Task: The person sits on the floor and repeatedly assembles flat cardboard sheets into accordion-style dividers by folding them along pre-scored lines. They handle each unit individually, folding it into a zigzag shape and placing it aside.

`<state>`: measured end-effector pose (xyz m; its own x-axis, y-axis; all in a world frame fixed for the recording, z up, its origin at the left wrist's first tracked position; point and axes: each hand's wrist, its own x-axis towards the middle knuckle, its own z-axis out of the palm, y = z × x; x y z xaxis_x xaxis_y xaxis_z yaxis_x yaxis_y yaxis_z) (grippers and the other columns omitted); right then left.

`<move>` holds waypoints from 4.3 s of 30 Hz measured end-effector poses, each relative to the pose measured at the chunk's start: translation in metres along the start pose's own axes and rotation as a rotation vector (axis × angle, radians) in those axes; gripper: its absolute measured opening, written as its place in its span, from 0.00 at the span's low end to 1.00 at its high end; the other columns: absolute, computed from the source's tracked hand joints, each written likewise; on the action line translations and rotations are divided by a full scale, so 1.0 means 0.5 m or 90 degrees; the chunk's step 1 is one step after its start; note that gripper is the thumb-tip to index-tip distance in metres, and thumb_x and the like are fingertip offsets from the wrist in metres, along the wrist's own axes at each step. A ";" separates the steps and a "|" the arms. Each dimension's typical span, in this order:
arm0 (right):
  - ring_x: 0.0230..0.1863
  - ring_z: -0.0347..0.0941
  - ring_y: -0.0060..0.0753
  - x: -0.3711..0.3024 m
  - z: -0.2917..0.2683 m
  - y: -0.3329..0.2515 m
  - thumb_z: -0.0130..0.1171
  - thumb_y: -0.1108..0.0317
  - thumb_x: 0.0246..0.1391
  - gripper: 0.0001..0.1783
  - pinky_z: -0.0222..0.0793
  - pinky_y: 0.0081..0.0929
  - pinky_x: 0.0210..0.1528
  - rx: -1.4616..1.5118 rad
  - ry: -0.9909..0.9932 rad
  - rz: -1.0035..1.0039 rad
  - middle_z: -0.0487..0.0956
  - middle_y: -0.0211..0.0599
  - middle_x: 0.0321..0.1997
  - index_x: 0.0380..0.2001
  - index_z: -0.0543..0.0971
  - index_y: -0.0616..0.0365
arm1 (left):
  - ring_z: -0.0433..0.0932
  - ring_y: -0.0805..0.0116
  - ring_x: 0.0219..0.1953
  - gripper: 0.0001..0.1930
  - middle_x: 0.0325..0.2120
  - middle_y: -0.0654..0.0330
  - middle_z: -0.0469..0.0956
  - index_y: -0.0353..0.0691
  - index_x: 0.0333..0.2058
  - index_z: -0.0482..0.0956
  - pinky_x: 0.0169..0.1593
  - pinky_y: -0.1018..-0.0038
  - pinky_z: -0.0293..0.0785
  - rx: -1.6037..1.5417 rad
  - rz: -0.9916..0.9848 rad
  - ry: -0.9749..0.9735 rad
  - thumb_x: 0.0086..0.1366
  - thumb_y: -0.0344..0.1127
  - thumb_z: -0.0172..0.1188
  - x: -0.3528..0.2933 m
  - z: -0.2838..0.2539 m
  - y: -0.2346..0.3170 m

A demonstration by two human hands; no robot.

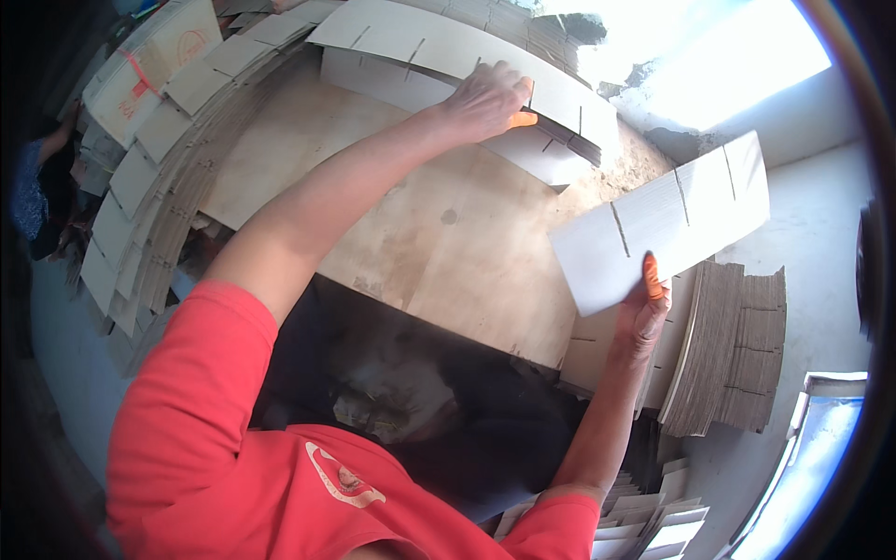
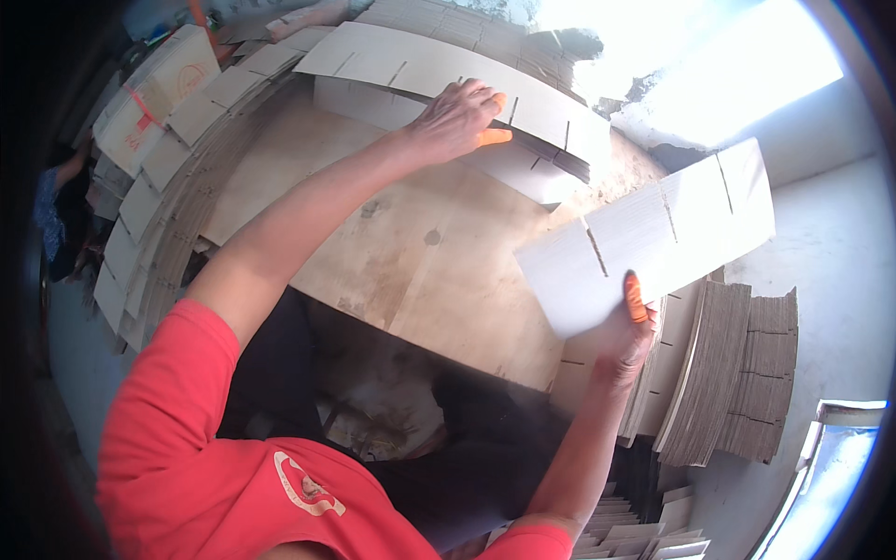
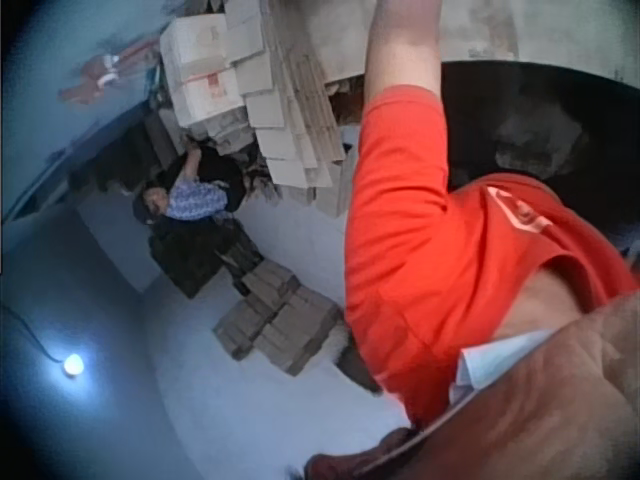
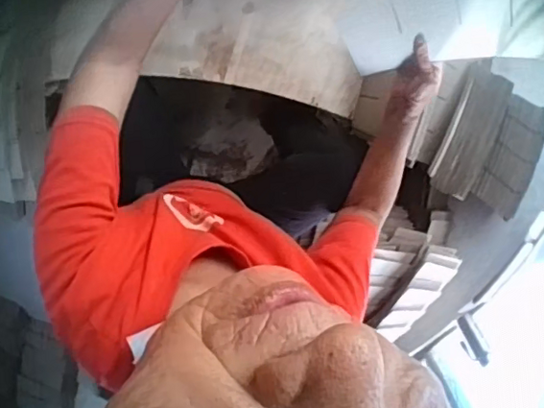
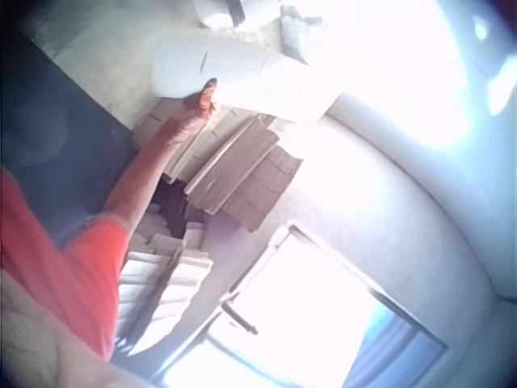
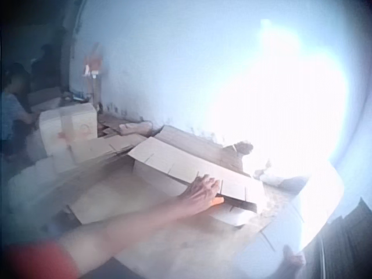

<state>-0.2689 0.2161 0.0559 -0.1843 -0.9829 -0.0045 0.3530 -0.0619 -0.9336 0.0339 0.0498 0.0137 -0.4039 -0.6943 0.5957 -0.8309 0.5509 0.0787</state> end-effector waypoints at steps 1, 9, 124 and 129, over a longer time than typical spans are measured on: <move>0.50 0.73 0.29 0.000 -0.001 0.000 0.64 0.71 0.51 0.23 0.68 0.29 0.54 -0.036 0.011 -0.009 0.78 0.35 0.48 0.51 0.73 0.61 | 0.71 0.58 0.46 0.23 0.37 0.54 0.76 0.31 0.43 0.73 0.50 0.64 0.67 0.026 0.008 -0.010 0.61 0.48 0.60 0.021 0.026 0.000; 0.17 0.64 0.12 -0.006 -0.044 0.037 0.68 0.75 0.47 0.09 0.54 0.13 0.17 -0.155 0.036 -0.091 0.79 0.26 0.26 0.35 0.81 0.58 | 0.77 0.58 0.39 0.12 0.29 0.52 0.79 0.34 0.33 0.79 0.40 0.64 0.74 0.070 0.090 -0.144 0.61 0.38 0.57 0.111 0.126 0.000; 0.15 0.70 0.14 -0.029 0.150 0.034 0.56 0.79 0.57 0.06 0.62 0.14 0.17 -0.517 0.076 -0.227 0.76 0.29 0.17 0.38 0.79 0.63 | 0.68 0.73 0.28 0.06 0.18 0.66 0.70 0.35 0.15 0.76 0.19 0.83 0.67 0.217 0.583 -0.107 0.38 0.31 0.63 -0.096 -0.137 0.234; 0.15 0.71 0.16 -0.031 0.136 0.037 0.59 0.75 0.58 0.05 0.63 0.15 0.17 -0.447 0.099 -0.188 0.76 0.30 0.17 0.38 0.79 0.63 | 0.71 0.69 0.27 0.19 0.20 0.63 0.71 0.35 0.23 0.76 0.23 0.75 0.70 -0.173 0.368 0.003 0.48 0.47 0.68 -0.104 -0.120 0.228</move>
<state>-0.1971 0.2182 0.0633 -0.3258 -0.9037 0.2777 -0.3844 -0.1418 -0.9122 -0.0167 0.1763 0.0397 -0.7562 -0.2477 0.6057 -0.3522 0.9342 -0.0576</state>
